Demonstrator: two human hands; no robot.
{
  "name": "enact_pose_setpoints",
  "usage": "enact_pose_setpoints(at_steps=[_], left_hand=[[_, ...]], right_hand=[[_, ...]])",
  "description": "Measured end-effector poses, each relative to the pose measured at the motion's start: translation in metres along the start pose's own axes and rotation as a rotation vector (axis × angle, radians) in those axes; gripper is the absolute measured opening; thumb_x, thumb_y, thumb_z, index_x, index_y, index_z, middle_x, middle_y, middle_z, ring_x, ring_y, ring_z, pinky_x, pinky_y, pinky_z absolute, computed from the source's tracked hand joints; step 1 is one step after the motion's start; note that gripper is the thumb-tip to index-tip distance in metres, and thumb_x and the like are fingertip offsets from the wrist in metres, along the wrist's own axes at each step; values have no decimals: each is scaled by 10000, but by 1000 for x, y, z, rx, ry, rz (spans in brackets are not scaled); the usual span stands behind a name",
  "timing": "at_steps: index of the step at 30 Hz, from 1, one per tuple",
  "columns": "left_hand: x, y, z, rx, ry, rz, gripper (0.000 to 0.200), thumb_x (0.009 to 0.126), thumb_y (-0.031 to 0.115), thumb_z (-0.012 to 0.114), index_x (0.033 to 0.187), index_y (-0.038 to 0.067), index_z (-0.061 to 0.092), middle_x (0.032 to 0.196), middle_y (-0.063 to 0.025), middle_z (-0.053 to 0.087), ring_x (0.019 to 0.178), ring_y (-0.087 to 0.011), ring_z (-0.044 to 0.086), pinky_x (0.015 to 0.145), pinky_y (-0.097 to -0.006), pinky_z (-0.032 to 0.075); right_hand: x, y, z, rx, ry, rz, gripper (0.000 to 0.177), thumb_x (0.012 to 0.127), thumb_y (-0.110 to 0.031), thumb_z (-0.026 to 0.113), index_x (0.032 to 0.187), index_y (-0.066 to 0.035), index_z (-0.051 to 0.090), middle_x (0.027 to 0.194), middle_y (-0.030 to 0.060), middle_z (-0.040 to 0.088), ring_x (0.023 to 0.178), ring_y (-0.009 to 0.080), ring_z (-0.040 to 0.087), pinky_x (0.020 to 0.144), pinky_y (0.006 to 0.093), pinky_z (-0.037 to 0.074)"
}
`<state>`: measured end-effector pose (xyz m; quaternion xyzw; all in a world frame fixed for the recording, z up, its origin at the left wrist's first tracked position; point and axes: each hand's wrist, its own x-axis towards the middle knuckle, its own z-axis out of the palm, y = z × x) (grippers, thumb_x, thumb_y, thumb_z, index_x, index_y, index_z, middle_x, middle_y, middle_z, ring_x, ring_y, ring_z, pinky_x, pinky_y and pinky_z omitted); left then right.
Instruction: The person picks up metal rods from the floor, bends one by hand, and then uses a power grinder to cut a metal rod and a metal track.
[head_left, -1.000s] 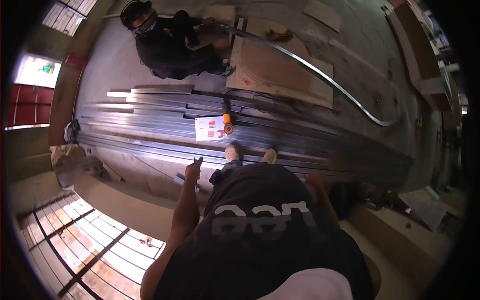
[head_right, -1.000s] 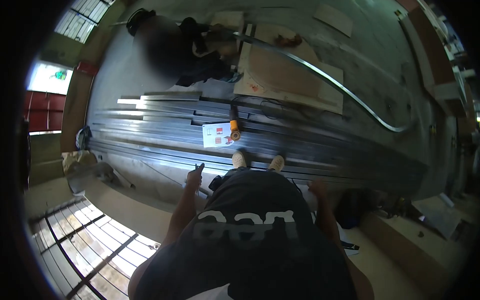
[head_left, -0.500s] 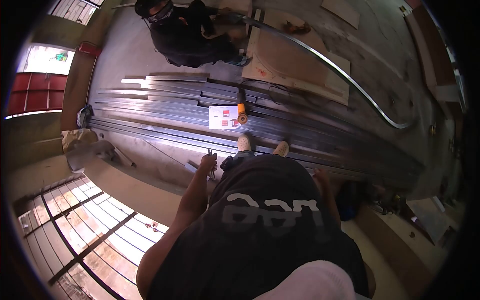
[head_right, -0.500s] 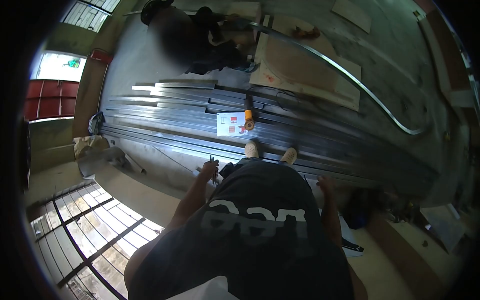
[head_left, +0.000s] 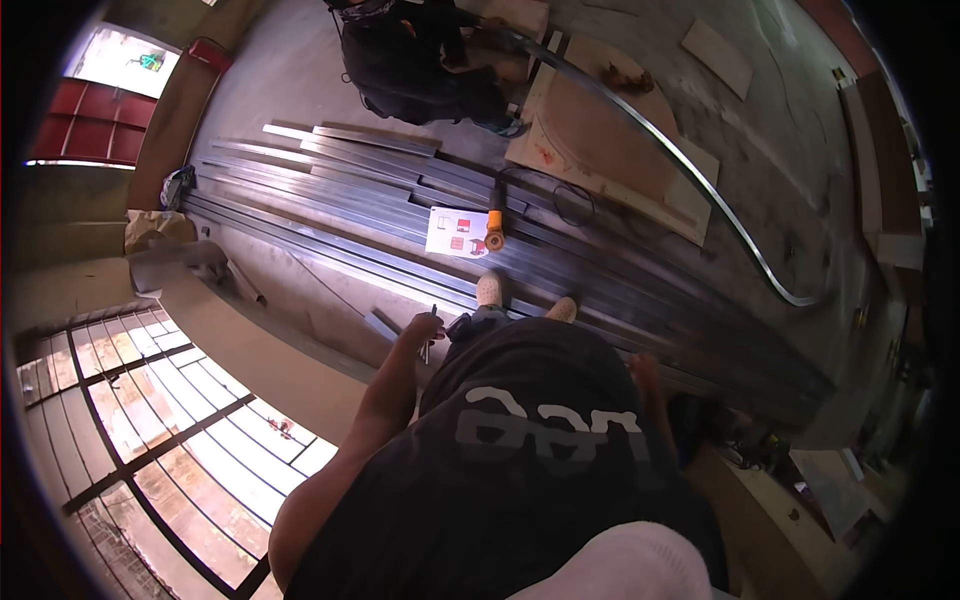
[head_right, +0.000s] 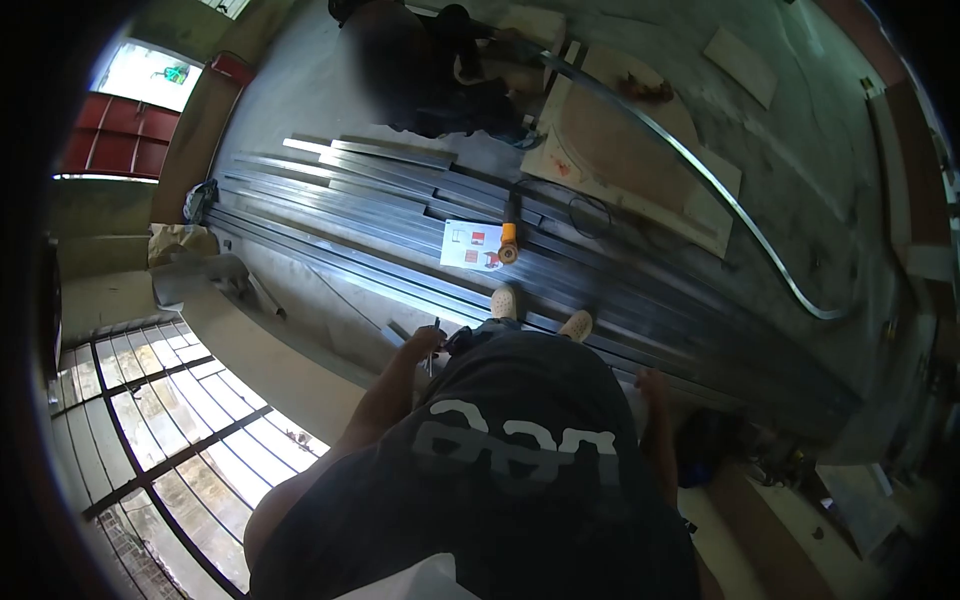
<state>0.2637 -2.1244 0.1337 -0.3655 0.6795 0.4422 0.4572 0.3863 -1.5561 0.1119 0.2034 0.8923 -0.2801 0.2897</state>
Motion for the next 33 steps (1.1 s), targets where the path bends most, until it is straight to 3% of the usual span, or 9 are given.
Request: enact_pose_setpoints(at_steps=[10,12,15,20,22,23,27,28,33], left_hand=[[27,-24,-8,-101,-67,129,120,866,96,575,945,57,657,837,-96,673,761,-258,684,608,-446,532],[36,-15,-16,1333,-81,662,103,824,160,630,886,97,683,851,-105,674,831,-275,672,723,-446,536],[70,-33,-25,1304,-38,819,148,792,267,649,835,133,697,877,-101,677,866,-285,657,752,-433,518],[62,-15,-16,1042,85,697,124,785,192,678,857,92,685,814,-99,674,773,-257,659,656,-405,508],[37,3,-4,13,109,228,94,765,103,696,840,53,669,755,-86,652,671,-201,625,603,-359,495],[32,8,0,11,106,228,94,765,103,696,840,53,669,755,-86,652,671,-201,625,603,-359,495],[27,24,13,-61,117,256,142,715,88,739,818,43,652,689,-55,610,618,-156,583,566,-321,476],[27,26,15,0,117,254,172,699,95,756,825,45,649,676,-52,604,620,-158,585,567,-319,477],[26,33,20,-47,123,221,185,708,104,751,854,51,652,672,-50,596,629,-156,589,573,-318,486]], right_hand=[[-13,-50,-18,262,37,160,305,825,-268,572,839,16,683,780,159,678,734,267,636,709,402,474],[-12,-48,-18,272,48,149,294,819,-258,579,834,18,680,766,155,673,728,258,629,702,395,473],[2,-2,-4,328,25,143,274,823,-240,585,851,15,679,805,166,667,754,270,640,668,408,468],[-27,32,-34,-290,172,-314,280,817,-241,632,986,-18,630,1032,142,621,978,341,600,757,410,476],[-30,84,-25,-253,337,-549,329,818,-266,650,1021,-11,607,1041,139,621,980,368,598,781,419,486],[-31,116,-20,-249,512,-777,382,818,-292,668,1056,-5,584,1050,136,622,982,395,597,804,429,497],[-36,210,-24,907,378,443,703,871,-502,563,1417,-226,217,1463,106,196,1340,325,230,1011,610,291],[-42,239,-32,1061,482,550,795,884,-554,537,1507,-281,126,1566,99,90,1429,308,138,1063,656,240],[-162,251,-154,773,1261,786,786,833,-533,607,1421,-179,224,1447,128,234,1300,332,277,990,587,323]])
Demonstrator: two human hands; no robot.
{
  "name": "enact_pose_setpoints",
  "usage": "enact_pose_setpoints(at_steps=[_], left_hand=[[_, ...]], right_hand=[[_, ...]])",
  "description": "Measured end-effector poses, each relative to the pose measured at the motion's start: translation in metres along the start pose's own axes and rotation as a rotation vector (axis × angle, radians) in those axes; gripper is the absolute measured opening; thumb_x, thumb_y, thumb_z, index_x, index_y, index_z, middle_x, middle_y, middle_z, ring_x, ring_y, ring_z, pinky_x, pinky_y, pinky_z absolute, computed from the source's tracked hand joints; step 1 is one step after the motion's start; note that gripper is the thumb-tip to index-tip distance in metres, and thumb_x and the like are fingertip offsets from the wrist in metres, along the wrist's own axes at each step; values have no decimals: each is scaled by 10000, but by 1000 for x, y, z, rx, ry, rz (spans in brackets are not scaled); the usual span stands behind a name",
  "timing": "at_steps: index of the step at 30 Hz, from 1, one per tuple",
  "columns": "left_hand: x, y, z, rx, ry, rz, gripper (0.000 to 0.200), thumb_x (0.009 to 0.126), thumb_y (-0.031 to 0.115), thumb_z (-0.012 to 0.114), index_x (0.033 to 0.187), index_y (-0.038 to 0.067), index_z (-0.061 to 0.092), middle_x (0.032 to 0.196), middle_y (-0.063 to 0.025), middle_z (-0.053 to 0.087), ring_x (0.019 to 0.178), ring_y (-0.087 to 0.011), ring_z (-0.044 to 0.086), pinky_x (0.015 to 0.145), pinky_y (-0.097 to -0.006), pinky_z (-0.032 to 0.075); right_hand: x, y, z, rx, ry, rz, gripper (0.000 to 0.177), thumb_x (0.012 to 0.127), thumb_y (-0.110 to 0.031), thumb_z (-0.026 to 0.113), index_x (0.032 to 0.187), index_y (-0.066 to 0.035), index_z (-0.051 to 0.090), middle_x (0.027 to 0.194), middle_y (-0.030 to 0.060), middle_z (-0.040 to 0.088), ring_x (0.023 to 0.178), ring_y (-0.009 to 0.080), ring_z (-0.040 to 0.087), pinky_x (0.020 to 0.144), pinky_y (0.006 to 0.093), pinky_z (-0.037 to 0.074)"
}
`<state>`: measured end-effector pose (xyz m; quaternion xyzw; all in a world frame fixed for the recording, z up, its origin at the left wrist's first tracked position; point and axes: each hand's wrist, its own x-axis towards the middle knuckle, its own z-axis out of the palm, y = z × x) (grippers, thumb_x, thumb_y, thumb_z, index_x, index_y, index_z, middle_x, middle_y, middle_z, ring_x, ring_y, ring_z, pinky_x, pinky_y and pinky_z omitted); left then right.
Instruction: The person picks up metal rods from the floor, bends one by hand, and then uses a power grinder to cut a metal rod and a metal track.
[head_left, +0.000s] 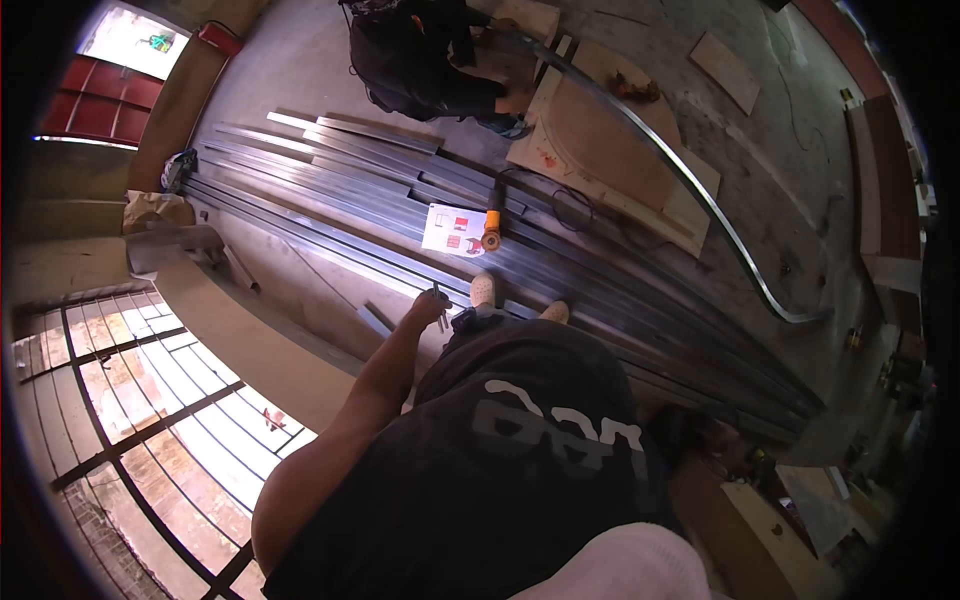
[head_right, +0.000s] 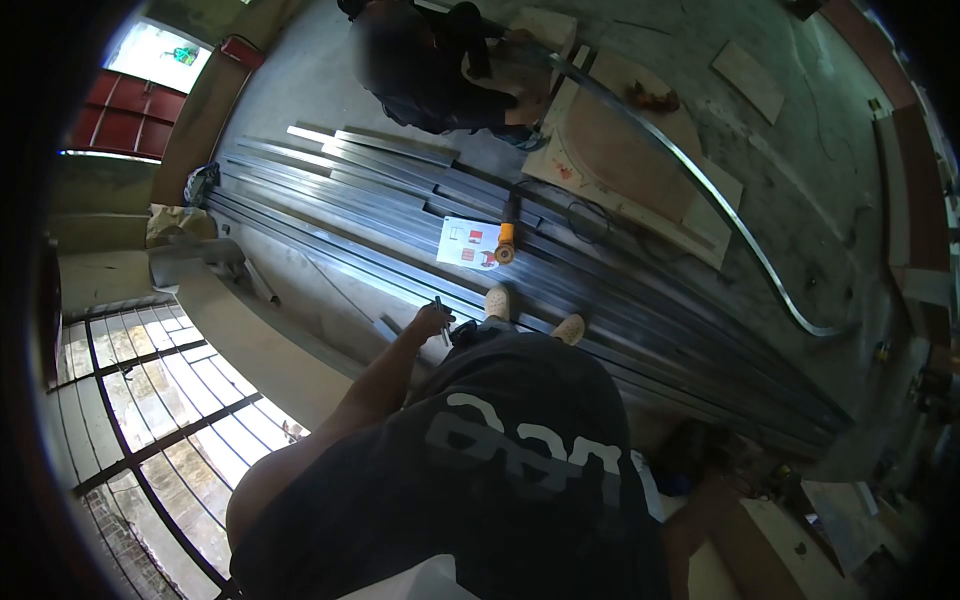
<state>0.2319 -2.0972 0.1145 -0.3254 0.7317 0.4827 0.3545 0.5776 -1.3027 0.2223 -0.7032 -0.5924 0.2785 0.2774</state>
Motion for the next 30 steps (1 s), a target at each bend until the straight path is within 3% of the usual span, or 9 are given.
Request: enact_pose_setpoints(at_steps=[3,5,6,11,15,17,19,22,30], left_hand=[[25,-20,-12,-7,-35,-113,227,698,119,756,911,104,680,711,-51,627,653,-176,620,606,-335,514],[59,-39,-21,1217,-217,652,309,670,138,773,965,189,697,763,-39,658,710,-207,654,640,-353,529],[44,-23,-24,1405,-188,735,361,646,171,792,986,255,705,804,-22,674,770,-231,666,665,-370,534],[25,0,-15,-4,-76,-75,115,873,131,607,795,47,601,778,-97,637,702,-243,647,552,-409,565],[29,0,-12,-24,-32,-91,108,865,153,612,821,56,599,795,-86,648,718,-231,652,545,-402,554],[60,-22,-22,1408,-140,823,242,826,328,660,800,87,671,791,-92,670,729,-257,655,658,-390,549],[56,-26,-18,1419,-164,821,318,812,410,646,802,94,677,820,-114,671,776,-308,646,699,-424,527],[20,-14,-5,-56,-133,33,190,776,170,743,876,46,640,732,-101,650,611,-222,637,517,-370,506],[4,-51,-9,-93,-90,-27,136,888,124,576,896,-9,606,746,-102,647,580,-210,634,443,-365,500]], right_hand=[[63,-79,-85,-51,333,-181,785,802,-521,648,1369,-118,283,1376,146,320,1222,346,361,947,546,373],[94,-127,-138,-83,505,-251,787,781,-512,676,1334,-77,322,1328,157,377,1170,356,417,918,518,406],[111,-149,-166,-99,576,-279,789,771,-508,690,1317,-57,342,1304,163,406,1145,361,445,903,504,423],[158,-227,-269,-191,811,-401,804,720,-487,759,1230,45,440,1185,193,550,1015,385,584,831,435,505],[166,-285,-305,-246,898,-540,790,719,-480,761,1215,58,464,1166,199,577,998,389,607,823,424,517],[157,-317,-312,-266,926,-639,778,725,-478,754,1216,53,467,1169,199,576,1003,388,603,828,426,514],[148,-348,-304,-258,943,-746,766,730,-476,746,1216,49,470,1172,199,575,1009,388,600,832,428,510],[122,-385,-279,-221,965,-894,749,739,-473,735,1218,41,474,1177,199,574,1017,387,595,839,430,505],[82,-409,-212,-177,858,-1125,703,763,-465,704,1221,21,486,1189,199,570,1040,385,581,857,437,492]])
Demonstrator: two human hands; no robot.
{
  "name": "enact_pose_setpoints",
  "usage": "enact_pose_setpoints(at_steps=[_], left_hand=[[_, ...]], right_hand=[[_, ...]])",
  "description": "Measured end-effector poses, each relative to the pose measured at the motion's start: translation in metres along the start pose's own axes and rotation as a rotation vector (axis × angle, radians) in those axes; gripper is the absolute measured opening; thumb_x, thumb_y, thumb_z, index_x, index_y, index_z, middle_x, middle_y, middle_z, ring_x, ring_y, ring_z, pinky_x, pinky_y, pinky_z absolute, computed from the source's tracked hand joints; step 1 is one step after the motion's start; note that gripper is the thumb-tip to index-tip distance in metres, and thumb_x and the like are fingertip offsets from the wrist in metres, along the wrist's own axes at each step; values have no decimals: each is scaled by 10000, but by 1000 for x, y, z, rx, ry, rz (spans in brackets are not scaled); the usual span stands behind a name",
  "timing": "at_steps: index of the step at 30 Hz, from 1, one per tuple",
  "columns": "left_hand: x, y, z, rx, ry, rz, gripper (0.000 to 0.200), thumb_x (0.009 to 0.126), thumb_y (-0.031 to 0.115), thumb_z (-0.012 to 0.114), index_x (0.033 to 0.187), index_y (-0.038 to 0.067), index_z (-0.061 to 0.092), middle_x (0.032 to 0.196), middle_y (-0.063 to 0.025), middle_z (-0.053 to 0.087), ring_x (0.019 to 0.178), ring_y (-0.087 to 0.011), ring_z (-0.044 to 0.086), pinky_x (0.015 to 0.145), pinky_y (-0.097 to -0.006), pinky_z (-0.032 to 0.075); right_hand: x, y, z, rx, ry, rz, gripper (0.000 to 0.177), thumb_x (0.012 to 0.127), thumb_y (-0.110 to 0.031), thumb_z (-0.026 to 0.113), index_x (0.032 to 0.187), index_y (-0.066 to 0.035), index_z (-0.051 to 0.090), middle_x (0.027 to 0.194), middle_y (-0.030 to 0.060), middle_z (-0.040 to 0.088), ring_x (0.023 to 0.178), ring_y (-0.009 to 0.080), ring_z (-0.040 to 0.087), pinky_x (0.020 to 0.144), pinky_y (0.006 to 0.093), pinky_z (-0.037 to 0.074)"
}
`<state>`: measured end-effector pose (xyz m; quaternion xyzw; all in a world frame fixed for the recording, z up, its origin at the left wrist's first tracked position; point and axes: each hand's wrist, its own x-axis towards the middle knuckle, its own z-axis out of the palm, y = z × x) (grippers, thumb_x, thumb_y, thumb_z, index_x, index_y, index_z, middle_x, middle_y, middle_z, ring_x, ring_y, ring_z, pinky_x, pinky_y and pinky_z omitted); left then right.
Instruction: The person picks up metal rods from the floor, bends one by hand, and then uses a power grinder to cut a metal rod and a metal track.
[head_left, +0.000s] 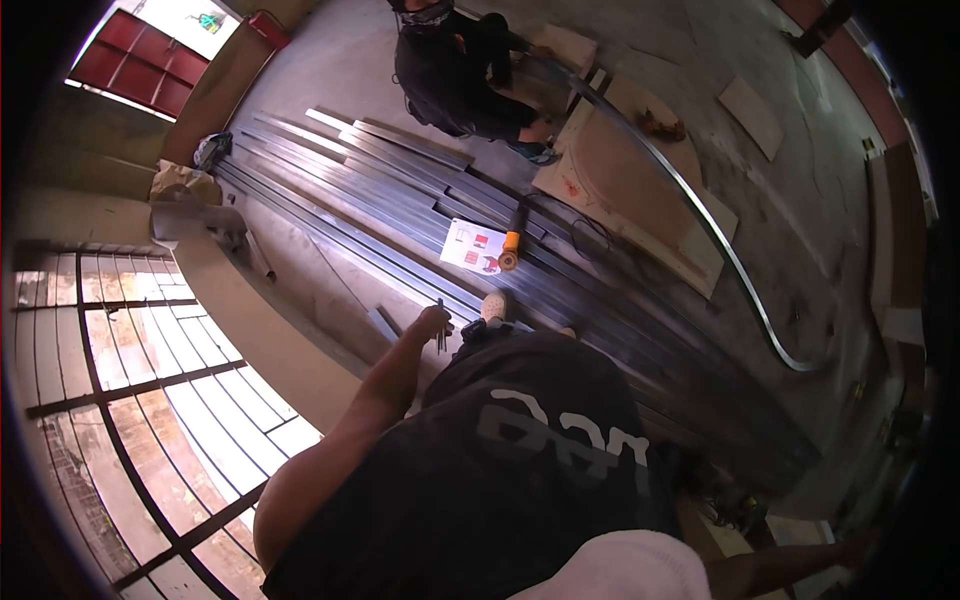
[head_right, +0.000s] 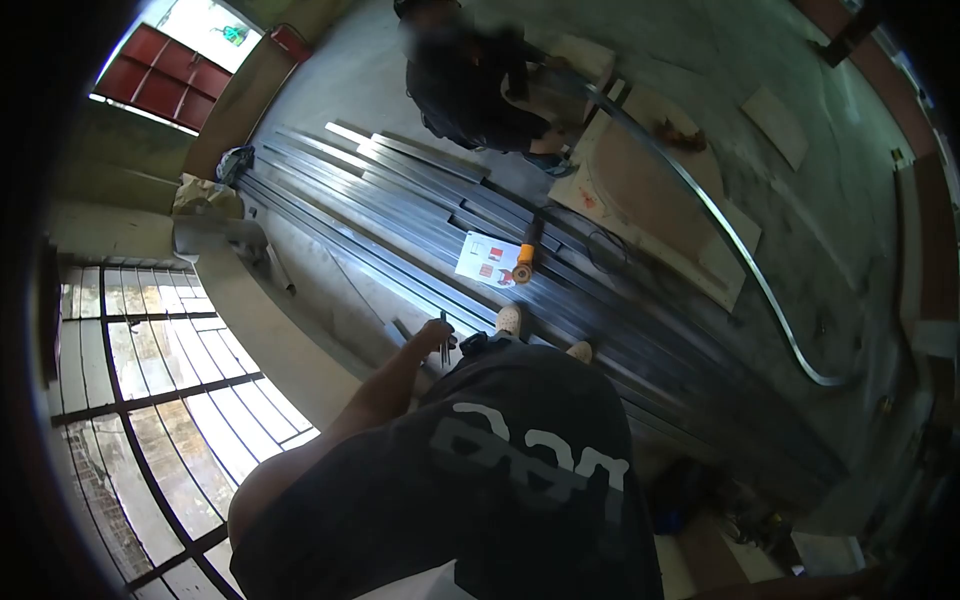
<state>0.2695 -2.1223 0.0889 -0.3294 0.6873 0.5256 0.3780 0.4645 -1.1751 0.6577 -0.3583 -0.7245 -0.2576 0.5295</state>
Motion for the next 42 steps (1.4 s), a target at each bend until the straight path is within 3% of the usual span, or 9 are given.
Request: enact_pose_setpoints(at_steps=[5,9,14,21,25,27,36,41,42], left_hand=[[-33,-2,-1,-269,128,-123,261,902,266,545,800,28,576,652,-94,531,503,-209,549,428,-398,500],[-83,31,9,-153,258,-198,590,790,630,560,641,61,522,576,-66,490,468,-211,501,441,-367,425],[-82,28,13,-191,280,-199,593,785,639,545,614,71,518,541,-63,473,457,-213,486,457,-373,430],[-34,-1,24,-280,148,-119,516,816,532,541,619,56,510,544,-71,466,432,-207,451,424,-368,396],[-24,-5,19,-149,44,-36,450,819,462,546,630,55,515,559,-70,472,435,-206,440,419,-369,388],[-43,11,19,-205,151,-121,423,820,436,553,643,52,528,567,-66,470,437,-207,428,419,-372,379],[-38,27,-2,35,106,-238,602,817,633,484,688,51,569,543,-66,473,412,-211,449,412,-385,390],[20,34,0,93,95,-209,603,843,642,425,670,87,583,534,-56,482,364,-217,436,370,-397,375],[27,34,1,61,42,-54,582,852,632,433,669,100,582,515,-44,466,358,-215,435,357,-405,364]], right_hand=[[-119,-75,-17,226,-267,-95,675,778,-460,685,1224,9,493,1197,200,568,1054,383,573,869,442,484],[-254,-141,-17,420,-690,-113,652,790,-456,669,1226,-1,499,1203,200,566,1065,382,566,878,445,477],[-406,-204,-28,571,-1218,-165,625,805,-451,650,1228,-13,506,1211,200,564,1079,381,557,889,450,469],[-517,-234,-53,600,-1662,-232,589,825,-444,624,1231,-31,516,1222,200,561,1099,379,545,905,456,457],[-544,-232,-62,569,-1789,-216,568,837,-440,608,1233,-41,522,1228,200,559,1110,378,539,914,459,450],[-555,-228,-65,551,-1836,-205,559,843,-438,601,1234,-46,525,1231,201,558,1115,377,535,919,461,447],[-607,-210,-64,458,-1920,-159,516,870,-429,566,1238,-68,538,1245,201,554,1141,375,520,940,469,432],[-659,-160,-44,409,-1711,-475,494,885,-424,547,1240,-80,545,1252,201,551,1155,373,511,951,473,424],[-681,-140,-36,394,-1666,-517,490,888,-423,543,1241,-83,547,1254,201,551,1157,373,510,953,474,422]])
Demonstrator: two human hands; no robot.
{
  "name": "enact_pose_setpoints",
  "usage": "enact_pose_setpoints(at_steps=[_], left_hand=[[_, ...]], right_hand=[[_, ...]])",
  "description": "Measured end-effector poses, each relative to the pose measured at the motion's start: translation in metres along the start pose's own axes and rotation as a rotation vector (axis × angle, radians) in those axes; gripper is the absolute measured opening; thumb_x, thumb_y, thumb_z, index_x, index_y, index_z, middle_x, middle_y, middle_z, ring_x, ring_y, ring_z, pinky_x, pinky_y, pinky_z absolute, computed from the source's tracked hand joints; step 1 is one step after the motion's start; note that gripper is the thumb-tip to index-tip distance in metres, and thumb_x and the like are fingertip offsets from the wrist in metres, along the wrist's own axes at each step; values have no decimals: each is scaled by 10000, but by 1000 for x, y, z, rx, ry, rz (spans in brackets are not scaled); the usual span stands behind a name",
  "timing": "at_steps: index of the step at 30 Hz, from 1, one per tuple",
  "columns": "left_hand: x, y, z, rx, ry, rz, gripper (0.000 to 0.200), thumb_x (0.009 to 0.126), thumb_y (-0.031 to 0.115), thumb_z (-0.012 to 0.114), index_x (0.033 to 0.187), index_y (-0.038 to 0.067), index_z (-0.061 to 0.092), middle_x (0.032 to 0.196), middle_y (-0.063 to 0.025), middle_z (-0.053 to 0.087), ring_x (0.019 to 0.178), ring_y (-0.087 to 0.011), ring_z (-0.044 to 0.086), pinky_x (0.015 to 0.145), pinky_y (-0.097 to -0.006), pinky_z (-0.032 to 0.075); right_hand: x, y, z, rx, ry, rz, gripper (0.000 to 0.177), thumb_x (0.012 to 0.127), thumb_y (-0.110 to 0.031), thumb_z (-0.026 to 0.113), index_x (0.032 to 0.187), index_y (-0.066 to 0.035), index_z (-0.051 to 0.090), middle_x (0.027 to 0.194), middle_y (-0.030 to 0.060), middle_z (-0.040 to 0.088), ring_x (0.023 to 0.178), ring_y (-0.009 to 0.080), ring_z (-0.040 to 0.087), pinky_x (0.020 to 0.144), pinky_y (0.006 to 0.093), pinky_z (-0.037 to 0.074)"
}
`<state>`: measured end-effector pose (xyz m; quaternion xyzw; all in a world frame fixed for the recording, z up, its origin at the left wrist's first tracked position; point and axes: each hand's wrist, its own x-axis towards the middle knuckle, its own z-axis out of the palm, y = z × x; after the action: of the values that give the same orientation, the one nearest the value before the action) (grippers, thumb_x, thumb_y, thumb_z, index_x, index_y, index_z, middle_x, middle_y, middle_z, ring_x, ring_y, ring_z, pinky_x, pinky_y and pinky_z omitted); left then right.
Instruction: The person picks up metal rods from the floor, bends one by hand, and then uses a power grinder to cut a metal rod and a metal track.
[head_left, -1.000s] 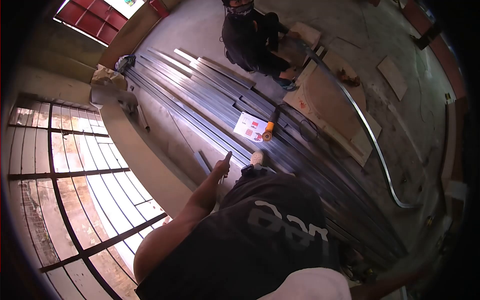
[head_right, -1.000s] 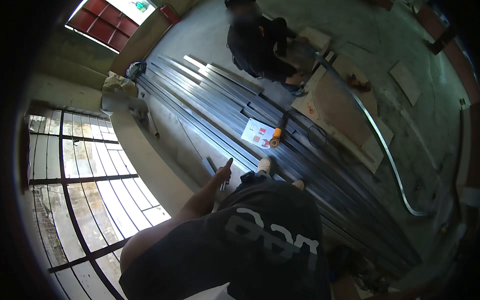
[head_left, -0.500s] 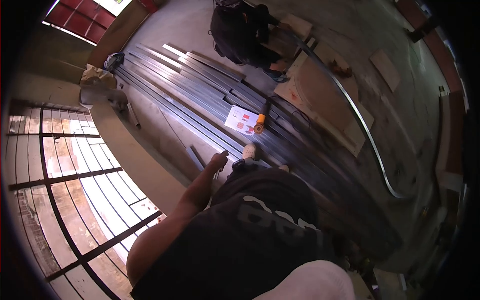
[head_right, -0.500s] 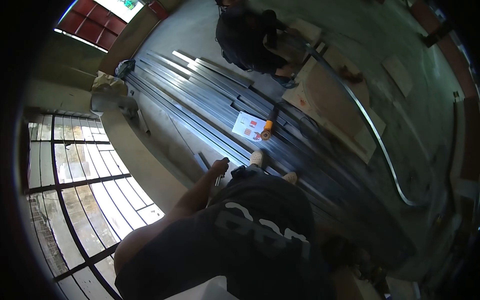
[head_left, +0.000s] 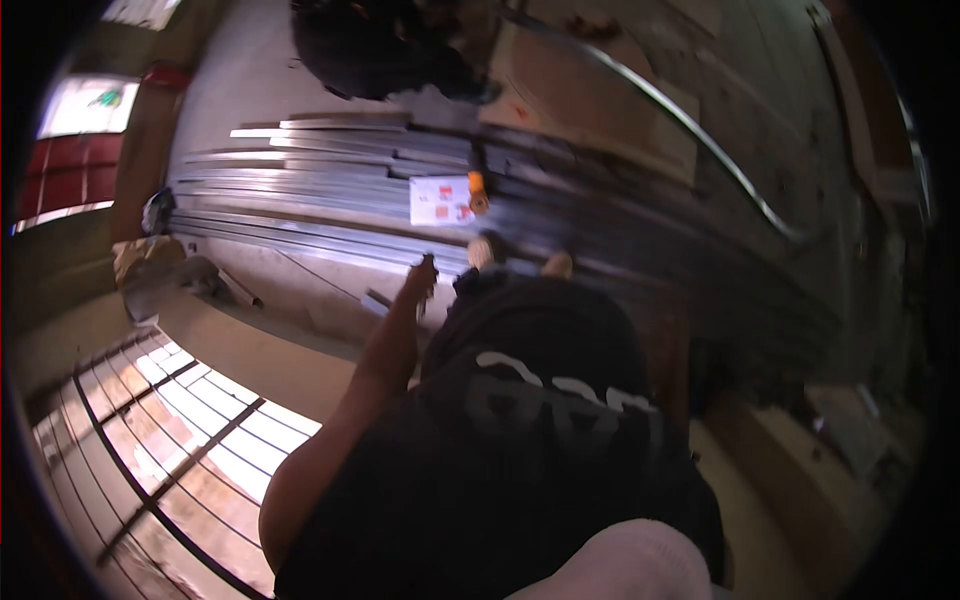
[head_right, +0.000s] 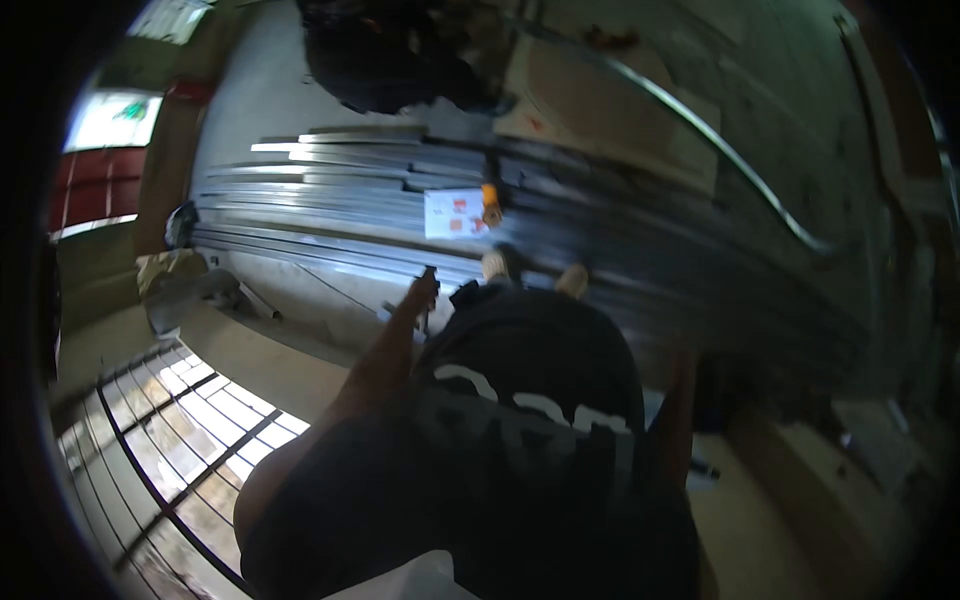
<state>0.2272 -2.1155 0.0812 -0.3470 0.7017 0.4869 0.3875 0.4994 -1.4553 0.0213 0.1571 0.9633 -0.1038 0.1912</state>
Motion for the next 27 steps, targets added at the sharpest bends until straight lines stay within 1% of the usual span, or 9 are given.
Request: enact_pose_setpoints(at_steps=[1,4,9,14,20,22,23,24,27], left_hand=[[25,-3,3,14,18,78,540,866,582,451,688,88,576,507,-39,457,354,-209,435,348,-394,363],[0,56,11,5,-70,-8,418,872,445,478,724,63,561,510,-35,437,355,-178,409,357,-356,362],[2,69,8,29,-262,93,302,889,334,509,862,36,547,531,-22,392,366,-144,360,369,-338,347],[-10,63,5,88,-212,-185,410,890,459,549,943,53,552,598,-7,441,456,-126,440,462,-323,444],[-9,38,-19,125,-178,-221,170,855,212,598,883,45,606,665,-33,544,559,-147,549,558,-344,531],[-18,41,-23,135,-136,-172,144,840,101,596,916,-21,589,728,-127,613,617,-249,647,522,-371,555],[-14,38,-27,136,-177,-103,159,831,78,611,911,-57,585,772,-178,643,649,-281,677,499,-354,562],[-17,39,-30,99,-178,-91,170,830,96,623,912,-49,590,749,-152,634,610,-261,659,491,-345,553],[-22,49,-28,112,-81,-102,186,835,160,636,905,-9,601,675,-86,593,492,-191,574,448,-314,501]], right_hand=[[-5,4,14,-46,39,-6,486,891,-422,539,1241,-85,548,1255,201,550,1160,373,508,956,475,420],[-26,-65,-62,549,-149,469,476,877,-415,555,1223,-88,561,1270,191,542,1123,371,530,944,473,425],[-85,-107,-74,499,-389,442,459,877,-405,556,1197,-77,578,1245,191,557,1107,367,538,927,471,428],[-110,-128,-90,555,-538,432,443,877,-396,557,1171,-67,595,1220,191,571,1091,364,547,910,468,431],[-94,-140,-68,519,-384,335,392,874,-372,554,1081,-49,638,1102,190,614,1029,352,573,860,458,434],[-76,-140,-62,405,-239,257,365,869,-355,552,1012,-40,668,1003,190,645,979,342,594,825,449,436],[-66,-148,-66,643,-162,385,350,864,-348,551,966,-38,678,926,183,646,943,332,605,805,445,436],[-56,-151,-68,879,-85,504,339,859,-340,551,919,-36,688,849,175,648,906,322,616,786,441,436],[-18,-142,-61,835,-247,430,342,845,-349,562,871,-32,688,832,162,659,880,306,628,788,422,445]])
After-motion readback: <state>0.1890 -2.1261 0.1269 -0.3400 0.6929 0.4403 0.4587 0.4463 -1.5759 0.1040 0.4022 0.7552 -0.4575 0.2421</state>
